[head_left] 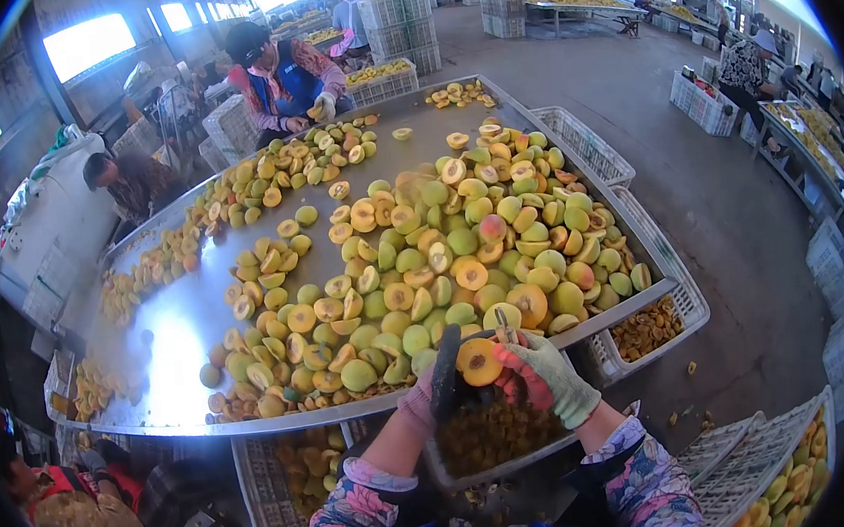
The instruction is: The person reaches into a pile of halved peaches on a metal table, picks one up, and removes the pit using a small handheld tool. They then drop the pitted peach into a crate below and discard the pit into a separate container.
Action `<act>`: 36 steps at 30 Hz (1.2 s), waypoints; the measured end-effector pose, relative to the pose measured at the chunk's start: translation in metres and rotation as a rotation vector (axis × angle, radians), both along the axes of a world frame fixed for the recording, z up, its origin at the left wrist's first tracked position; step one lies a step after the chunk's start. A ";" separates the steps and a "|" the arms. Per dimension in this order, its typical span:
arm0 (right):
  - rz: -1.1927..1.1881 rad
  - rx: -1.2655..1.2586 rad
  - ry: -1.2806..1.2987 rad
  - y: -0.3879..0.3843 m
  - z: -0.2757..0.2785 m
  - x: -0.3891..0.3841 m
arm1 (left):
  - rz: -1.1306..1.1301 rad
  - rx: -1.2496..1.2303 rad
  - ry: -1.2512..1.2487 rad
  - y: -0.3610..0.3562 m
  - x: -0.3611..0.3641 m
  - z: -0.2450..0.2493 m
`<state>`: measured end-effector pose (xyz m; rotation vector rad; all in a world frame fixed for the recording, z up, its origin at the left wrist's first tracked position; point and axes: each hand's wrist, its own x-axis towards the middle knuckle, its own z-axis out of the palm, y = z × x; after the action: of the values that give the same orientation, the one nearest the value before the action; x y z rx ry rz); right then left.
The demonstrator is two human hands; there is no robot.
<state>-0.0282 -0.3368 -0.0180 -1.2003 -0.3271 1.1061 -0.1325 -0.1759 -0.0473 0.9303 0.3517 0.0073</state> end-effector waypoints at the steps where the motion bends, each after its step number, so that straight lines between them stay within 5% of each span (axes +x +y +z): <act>1: 0.004 -0.007 0.013 0.003 -0.002 0.001 | -0.001 -0.028 0.080 0.003 0.001 -0.001; 7: -0.240 -0.080 -0.165 0.010 -0.014 0.004 | 0.043 -0.084 0.039 0.013 0.007 -0.002; 9: -0.124 -0.145 -0.622 0.002 -0.024 0.009 | 0.127 -0.106 -0.011 0.014 0.009 -0.011; 11: -0.030 -0.225 -0.630 0.003 0.001 -0.003 | 0.197 0.495 -0.105 0.017 0.010 -0.031; 12: 0.001 -0.262 -0.928 0.002 -0.005 -0.007 | 0.197 0.495 -0.101 0.018 0.008 -0.032; 13: 0.029 -0.296 -1.226 0.002 -0.007 -0.010 | 0.189 0.900 -0.198 0.017 0.006 -0.023; 14: 0.016 -0.288 -1.235 0.003 -0.003 -0.014 | 0.174 1.306 -0.300 0.017 0.006 -0.018; 17: -0.001 -0.326 -1.280 0.005 -0.009 -0.015 | 0.217 1.378 -0.359 0.016 0.007 -0.022; 21: 0.014 -0.364 -1.296 0.005 -0.016 -0.018 | 0.256 1.424 -0.499 0.023 0.013 -0.043; 24: 0.017 -0.343 -1.302 0.006 -0.015 -0.022 | 0.264 1.273 -0.320 0.027 0.014 -0.082; 27: 0.100 -0.388 -1.211 0.006 -0.017 -0.026 | 0.305 1.300 -0.299 0.015 0.011 -0.058; 29: 0.135 -0.384 -1.127 0.008 -0.024 -0.029 | 0.464 1.698 -0.311 0.009 0.008 -0.052; 30: 0.136 -0.384 -1.123 0.009 -0.028 -0.030 | 0.460 1.698 -0.308 0.009 0.008 -0.056; 32: 0.141 -0.190 -0.821 0.010 -0.031 -0.030 | 0.536 1.690 -0.239 0.012 0.010 -0.075; 36: 0.250 -0.232 -0.401 0.009 -0.014 -0.030 | 0.407 1.595 -0.206 0.024 0.012 -0.088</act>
<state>-0.0582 -0.3276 -0.0323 -1.6245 -0.6854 1.1330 -0.1210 -0.1515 -0.1354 2.3822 0.2977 0.8583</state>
